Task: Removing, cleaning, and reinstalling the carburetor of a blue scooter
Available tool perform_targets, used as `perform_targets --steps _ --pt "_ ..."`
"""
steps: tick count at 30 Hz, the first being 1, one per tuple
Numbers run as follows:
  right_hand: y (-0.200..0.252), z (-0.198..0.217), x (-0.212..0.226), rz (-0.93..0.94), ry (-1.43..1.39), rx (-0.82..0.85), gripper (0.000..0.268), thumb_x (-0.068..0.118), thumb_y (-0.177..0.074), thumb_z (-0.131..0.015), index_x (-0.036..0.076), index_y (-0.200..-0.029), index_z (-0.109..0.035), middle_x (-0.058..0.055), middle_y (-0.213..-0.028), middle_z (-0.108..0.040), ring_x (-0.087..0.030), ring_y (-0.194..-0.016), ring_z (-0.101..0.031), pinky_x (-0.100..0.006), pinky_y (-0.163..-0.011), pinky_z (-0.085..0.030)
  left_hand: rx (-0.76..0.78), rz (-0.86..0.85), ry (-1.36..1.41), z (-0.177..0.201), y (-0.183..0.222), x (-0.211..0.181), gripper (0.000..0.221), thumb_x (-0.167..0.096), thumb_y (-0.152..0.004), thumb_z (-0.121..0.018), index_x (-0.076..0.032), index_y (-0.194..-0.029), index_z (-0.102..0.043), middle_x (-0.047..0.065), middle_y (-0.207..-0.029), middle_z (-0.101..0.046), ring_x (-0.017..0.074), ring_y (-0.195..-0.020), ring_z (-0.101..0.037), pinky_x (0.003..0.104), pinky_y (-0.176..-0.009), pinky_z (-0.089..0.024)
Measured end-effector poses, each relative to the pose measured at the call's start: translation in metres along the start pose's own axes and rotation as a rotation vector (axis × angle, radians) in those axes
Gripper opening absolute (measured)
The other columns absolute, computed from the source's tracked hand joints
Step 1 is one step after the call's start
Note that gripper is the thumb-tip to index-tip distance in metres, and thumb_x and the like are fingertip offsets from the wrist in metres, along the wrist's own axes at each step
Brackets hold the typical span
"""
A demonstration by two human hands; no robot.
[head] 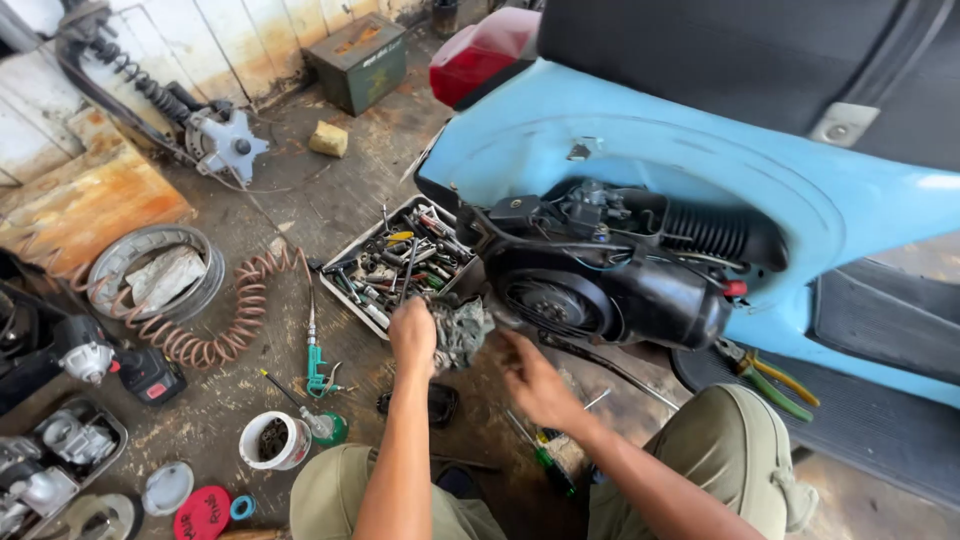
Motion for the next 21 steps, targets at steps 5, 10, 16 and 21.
perform_targets --steps 5,10,16,21 --pt "-0.009 -0.049 0.013 0.391 0.564 -0.194 0.067 0.021 -0.08 -0.061 0.0 -0.143 -0.053 -0.029 -0.14 -0.054 -0.05 -0.135 -0.045 -0.059 -0.108 -0.038 0.27 0.042 0.093 -0.024 0.103 -0.062 0.069 -0.042 -0.102 -0.042 0.015 -0.139 -0.052 0.042 -0.148 -0.044 0.0496 -0.146 -0.037 0.056 -0.121 -0.029" --pt "0.002 -0.049 0.002 0.537 0.939 -0.221 0.06 0.037 -0.086 -0.05 0.006 -0.137 -0.059 -0.02 -0.148 -0.052 -0.044 -0.152 -0.026 -0.062 -0.115 -0.02 0.358 -0.08 -0.056 -0.037 0.091 -0.041 0.072 -0.047 -0.097 -0.064 0.003 -0.148 -0.05 0.031 -0.148 -0.052 0.0434 -0.142 -0.045 0.054 -0.116 -0.04" --pt "0.027 -0.032 0.017 0.713 0.88 -0.143 0.033 0.036 -0.067 -0.063 0.007 -0.076 -0.074 -0.02 -0.115 -0.066 -0.051 -0.143 -0.037 -0.069 -0.111 -0.026 0.228 -0.092 -0.334 -0.05 0.072 -0.007 0.06 -0.057 -0.098 -0.052 -0.001 -0.105 -0.073 0.026 -0.109 -0.075 0.0431 -0.117 -0.065 0.056 -0.101 -0.05" --pt "0.032 -0.009 0.025 0.716 0.759 -0.088 0.028 0.037 -0.072 -0.064 0.009 -0.073 -0.067 -0.016 -0.109 -0.062 -0.05 -0.142 -0.038 -0.062 -0.109 -0.031 0.292 -0.072 -0.298 -0.063 0.067 0.0 0.063 -0.055 -0.102 -0.046 0.001 -0.098 -0.074 0.028 -0.106 -0.075 0.0476 -0.116 -0.064 0.058 -0.1 -0.05"
Point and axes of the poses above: each hand's wrist, its own y-axis away from the middle knuckle, its own z-axis out of the back of the hand, x = y × z, the point moved 6 cm from there along -y, towards the middle knuckle
